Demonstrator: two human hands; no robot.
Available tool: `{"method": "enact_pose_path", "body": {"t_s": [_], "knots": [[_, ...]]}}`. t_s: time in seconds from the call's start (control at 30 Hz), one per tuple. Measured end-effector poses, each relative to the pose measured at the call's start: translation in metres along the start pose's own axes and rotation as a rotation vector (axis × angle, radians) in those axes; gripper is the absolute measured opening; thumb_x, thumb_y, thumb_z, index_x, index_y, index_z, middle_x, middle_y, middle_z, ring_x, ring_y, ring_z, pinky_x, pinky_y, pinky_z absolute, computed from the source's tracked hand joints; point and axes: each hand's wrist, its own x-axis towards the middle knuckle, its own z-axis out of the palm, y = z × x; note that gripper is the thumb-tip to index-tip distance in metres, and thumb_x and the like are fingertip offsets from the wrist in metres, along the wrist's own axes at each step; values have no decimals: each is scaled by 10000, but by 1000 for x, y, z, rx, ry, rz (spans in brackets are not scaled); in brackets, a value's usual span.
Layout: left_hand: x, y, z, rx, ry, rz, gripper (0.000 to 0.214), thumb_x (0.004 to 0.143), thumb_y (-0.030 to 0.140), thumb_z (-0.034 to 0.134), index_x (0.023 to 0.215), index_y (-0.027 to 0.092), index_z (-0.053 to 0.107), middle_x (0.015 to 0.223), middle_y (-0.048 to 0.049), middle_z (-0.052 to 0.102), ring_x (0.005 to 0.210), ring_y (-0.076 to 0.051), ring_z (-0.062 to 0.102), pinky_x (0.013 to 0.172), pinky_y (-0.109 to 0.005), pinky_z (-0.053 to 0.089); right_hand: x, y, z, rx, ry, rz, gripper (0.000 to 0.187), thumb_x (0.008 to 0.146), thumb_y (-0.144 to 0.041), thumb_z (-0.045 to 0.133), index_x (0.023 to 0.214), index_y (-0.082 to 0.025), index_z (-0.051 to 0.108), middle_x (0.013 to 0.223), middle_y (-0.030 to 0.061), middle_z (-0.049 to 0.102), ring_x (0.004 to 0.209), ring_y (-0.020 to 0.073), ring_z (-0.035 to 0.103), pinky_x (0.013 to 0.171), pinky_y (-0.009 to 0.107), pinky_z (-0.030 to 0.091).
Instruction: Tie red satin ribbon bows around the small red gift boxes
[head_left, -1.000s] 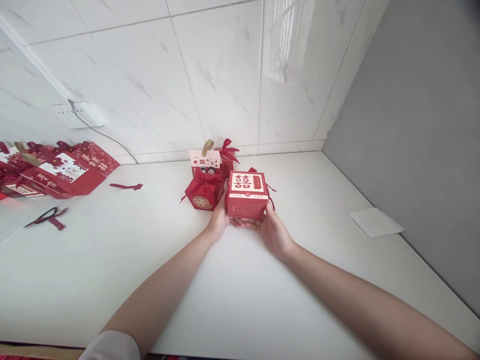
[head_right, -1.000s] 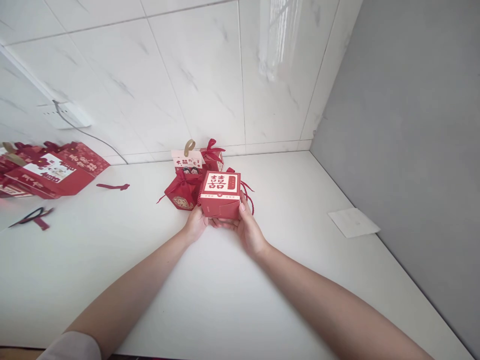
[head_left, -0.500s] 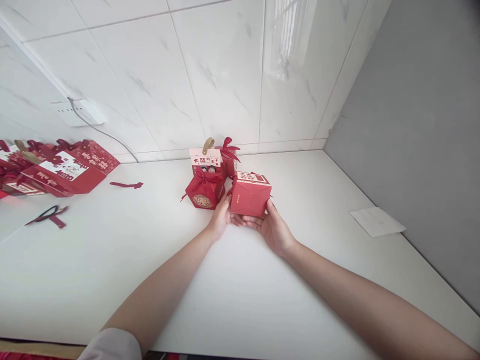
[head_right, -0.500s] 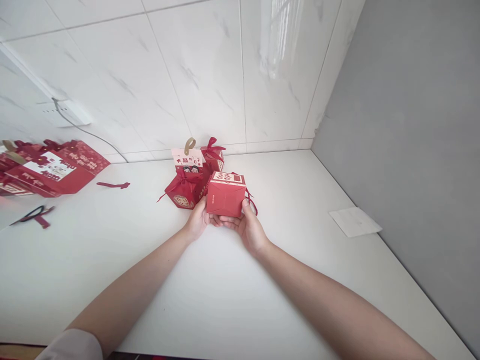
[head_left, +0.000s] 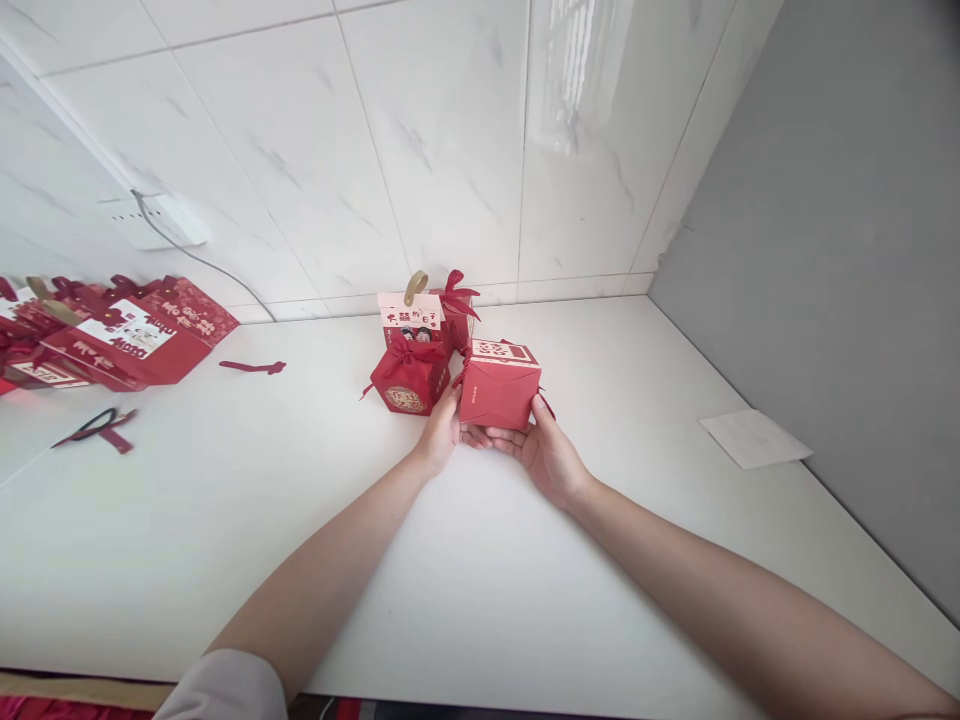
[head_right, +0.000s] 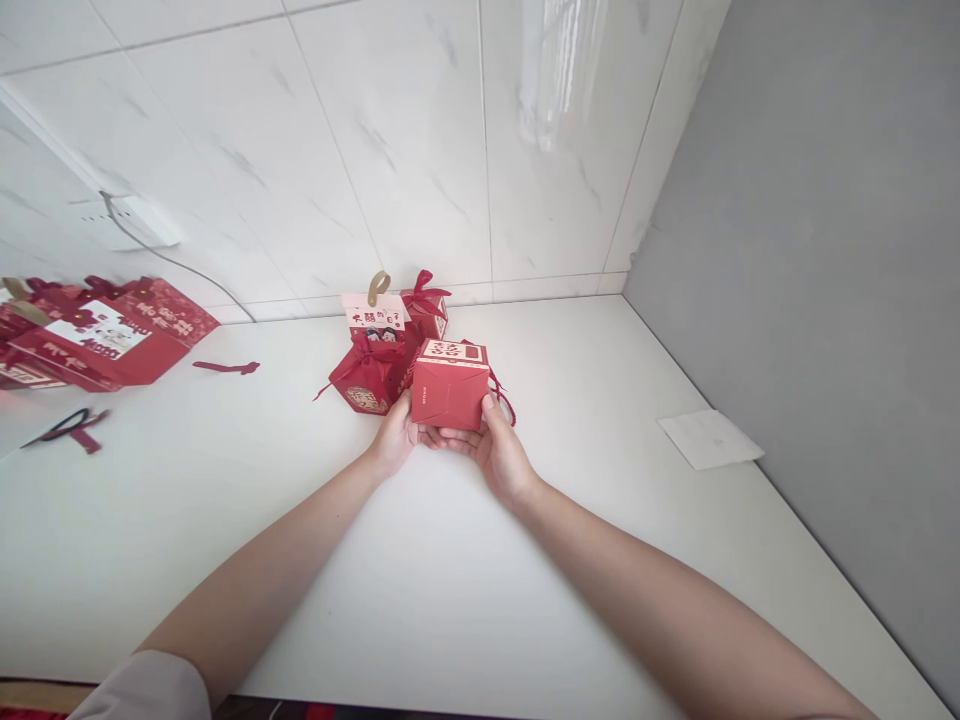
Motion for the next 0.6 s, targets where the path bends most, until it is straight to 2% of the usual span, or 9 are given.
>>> {"method": "enact_pose_path", "body": {"t_s": [0.17,0.6], "knots": [[0,1,1,3,-2,5,785,858,714,463,1439,193,380,744,-63,744,504,-212,686,429,-257,504,0,-1,0,5,4,5,449,959,-598,452,1244,-264,547,948,57,742,872,190,715,853,334,572],[-1,1,2,23,8,-6,778,843,734,453,1375,166,442,713,-58,728,492,-206,674,439,-266,510,0,0,-2,2,-2,5,462,952,-620,443,1192,-257,598,918,59,745,858,190,708,849,327,566]]}}
